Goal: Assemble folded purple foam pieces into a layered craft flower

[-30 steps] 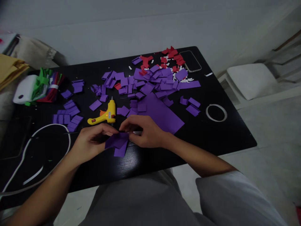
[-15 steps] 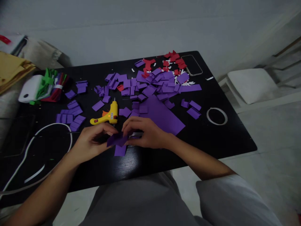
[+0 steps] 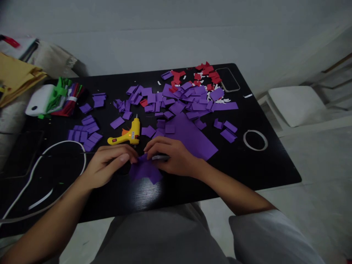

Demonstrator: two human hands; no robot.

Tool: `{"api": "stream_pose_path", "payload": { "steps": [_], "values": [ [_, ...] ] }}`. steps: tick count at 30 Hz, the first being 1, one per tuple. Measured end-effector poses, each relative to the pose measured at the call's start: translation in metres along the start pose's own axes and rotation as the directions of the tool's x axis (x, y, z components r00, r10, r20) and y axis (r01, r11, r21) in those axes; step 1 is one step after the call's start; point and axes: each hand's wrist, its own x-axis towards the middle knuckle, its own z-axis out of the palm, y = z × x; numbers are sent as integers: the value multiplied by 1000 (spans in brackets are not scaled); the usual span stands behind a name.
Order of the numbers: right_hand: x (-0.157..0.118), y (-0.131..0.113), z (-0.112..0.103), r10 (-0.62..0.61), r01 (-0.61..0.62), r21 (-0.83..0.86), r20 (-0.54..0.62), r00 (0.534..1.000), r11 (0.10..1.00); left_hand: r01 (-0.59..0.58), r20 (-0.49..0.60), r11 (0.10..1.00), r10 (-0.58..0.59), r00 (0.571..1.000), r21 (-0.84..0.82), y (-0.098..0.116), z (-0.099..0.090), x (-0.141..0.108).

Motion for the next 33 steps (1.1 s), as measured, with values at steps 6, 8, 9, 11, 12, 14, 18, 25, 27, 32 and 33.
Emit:
{"api": "stream_pose_path", "payload": {
  "steps": [6, 8, 9, 11, 12, 14, 18, 25, 27, 32, 33],
  "values": [
    [-5, -1, 6, -35, 38, -81, 33, 999, 996, 235, 17, 959, -236, 972, -157, -4, 10, 3],
    [-7, -1, 8, -47, 50, -94, 34, 998, 994, 266, 75, 938, -256, 964, -224, -7, 11, 3],
    [-7, -1, 9, -51, 54, -98, 37, 998, 994, 278, 103, 932, -261, 960, -234, -8, 11, 2],
    [-7, -2, 10, -56, 60, -101, 41, 998, 993, 289, 131, 930, -265, 955, -226, -10, 10, 2],
    [-7, -2, 10, -58, 62, -102, 42, 997, 993, 288, 131, 933, -264, 956, -215, -10, 10, 1],
    [-7, -2, 10, -57, 62, -107, 43, 997, 992, 281, 125, 939, -260, 957, -197, -11, 10, 1],
    [-6, -1, 9, -28, 33, -102, 53, 998, 994, 282, 102, 946, -268, 958, -162, -10, 10, 1],
    [-6, 1, 9, 33, -21, -97, 132, 991, 995, 285, 111, 950, -272, 956, -130, -8, 11, 2],
    [-6, 2, 9, 34, -22, -91, 137, 990, 996, 293, 119, 948, -278, 953, -128, -7, 11, 2],
    [-8, 3, 11, 57, -45, -100, 120, 991, 994, 322, 154, 936, -301, 941, -143, -4, 10, 3],
    [-8, 3, 11, 65, -53, -101, 120, 991, 993, 327, 162, 933, -303, 939, -150, -4, 10, 3]
  ]
}}
